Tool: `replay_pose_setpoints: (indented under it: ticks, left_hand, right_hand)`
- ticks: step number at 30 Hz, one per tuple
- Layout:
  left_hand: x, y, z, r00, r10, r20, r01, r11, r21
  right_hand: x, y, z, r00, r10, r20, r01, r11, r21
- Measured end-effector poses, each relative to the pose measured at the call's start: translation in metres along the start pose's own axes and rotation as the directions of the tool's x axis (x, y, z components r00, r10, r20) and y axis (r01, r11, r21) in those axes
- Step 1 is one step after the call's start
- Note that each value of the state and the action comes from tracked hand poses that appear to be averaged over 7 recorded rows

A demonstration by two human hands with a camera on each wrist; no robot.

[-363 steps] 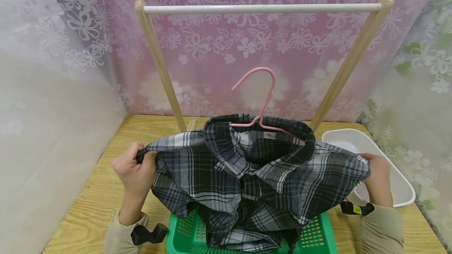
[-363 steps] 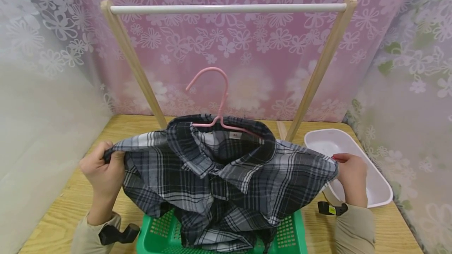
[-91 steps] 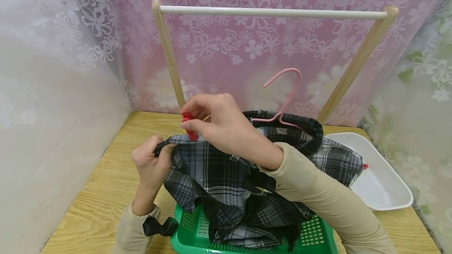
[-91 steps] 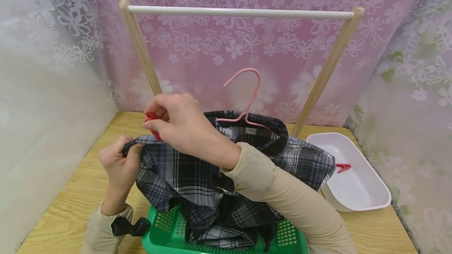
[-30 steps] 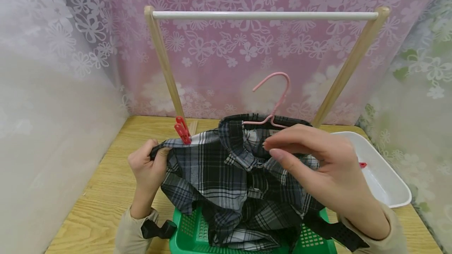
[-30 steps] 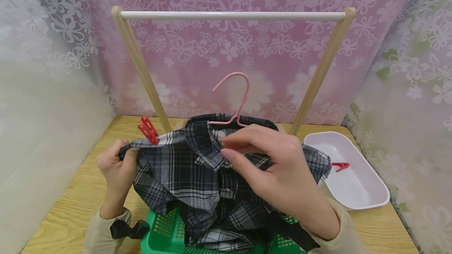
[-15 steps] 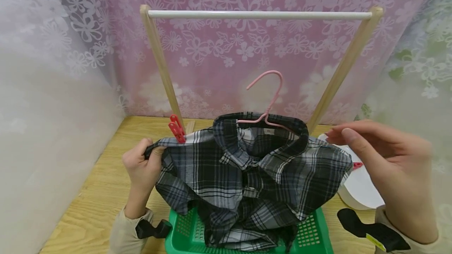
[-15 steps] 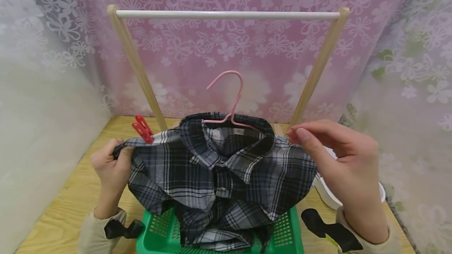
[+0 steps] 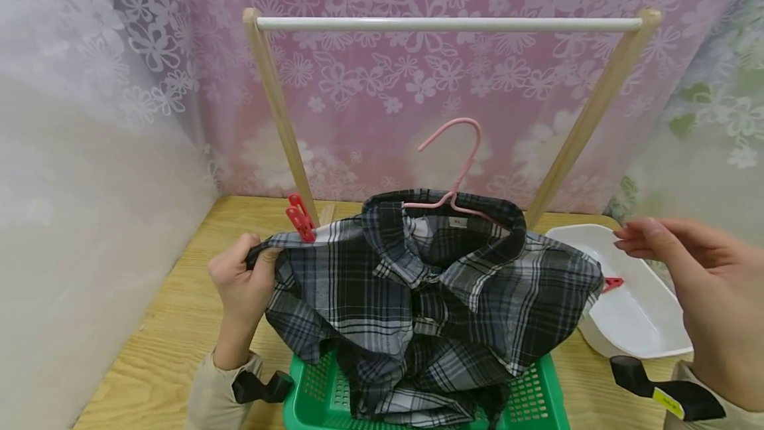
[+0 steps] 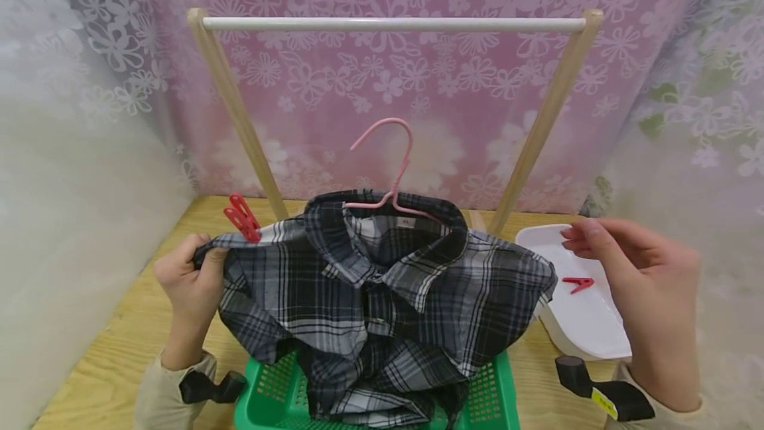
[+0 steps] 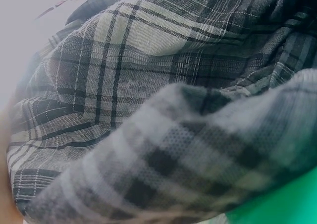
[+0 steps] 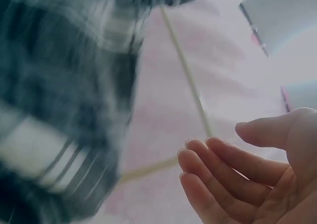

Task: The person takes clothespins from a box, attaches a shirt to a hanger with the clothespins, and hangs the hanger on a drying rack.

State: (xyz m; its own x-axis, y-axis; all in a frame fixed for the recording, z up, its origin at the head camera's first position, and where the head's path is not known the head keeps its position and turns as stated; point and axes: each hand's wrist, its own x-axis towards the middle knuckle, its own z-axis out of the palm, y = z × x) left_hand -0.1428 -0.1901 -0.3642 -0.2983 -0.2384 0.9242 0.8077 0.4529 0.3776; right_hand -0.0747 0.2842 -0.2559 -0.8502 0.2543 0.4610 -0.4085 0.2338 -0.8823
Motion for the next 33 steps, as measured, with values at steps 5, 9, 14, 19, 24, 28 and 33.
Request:
replay_pose_setpoints:
  ticks: [5,9,14,19,24,28,33]
  left_hand:
    - [0.0,0.001,0.0,1.0,-0.005,0.001,0.005,1.0,-0.002]
    - [0.0,0.002,0.0,1.0,-0.005,0.002,0.005,1.0,-0.005]
    - [-0.001,0.001,0.0,1.0,-0.012,-0.002,0.012,1.0,-0.003]
    - [0.0,0.001,-0.001,1.0,-0.013,-0.006,0.013,1.0,0.007]
    - [0.0,0.0,0.0,1.0,-0.014,-0.005,0.014,1.0,0.001]
    - [0.0,0.001,0.0,1.0,-0.015,-0.008,0.015,1.0,0.003]
    - [0.0,0.001,0.0,1.0,-0.015,-0.013,0.015,1.0,0.008]
  right_hand:
    - [0.005,0.025,-0.016,0.999,-0.01,0.034,0.009,0.999,0.034]
    - [0.011,0.05,-0.031,0.998,-0.01,0.068,0.008,1.0,0.03]
    - [0.024,0.085,-0.054,0.995,0.037,0.09,-0.023,0.988,-0.154]
    - [0.036,0.12,-0.077,0.985,0.109,0.13,-0.05,0.919,-0.392]
    - [0.047,0.14,-0.092,0.958,0.229,0.175,-0.081,0.797,-0.599]
    - [0.057,0.149,-0.101,0.915,0.332,0.23,-0.07,0.691,-0.719]
    - [0.072,0.16,-0.11,0.85,0.421,0.317,-0.049,0.662,-0.748]
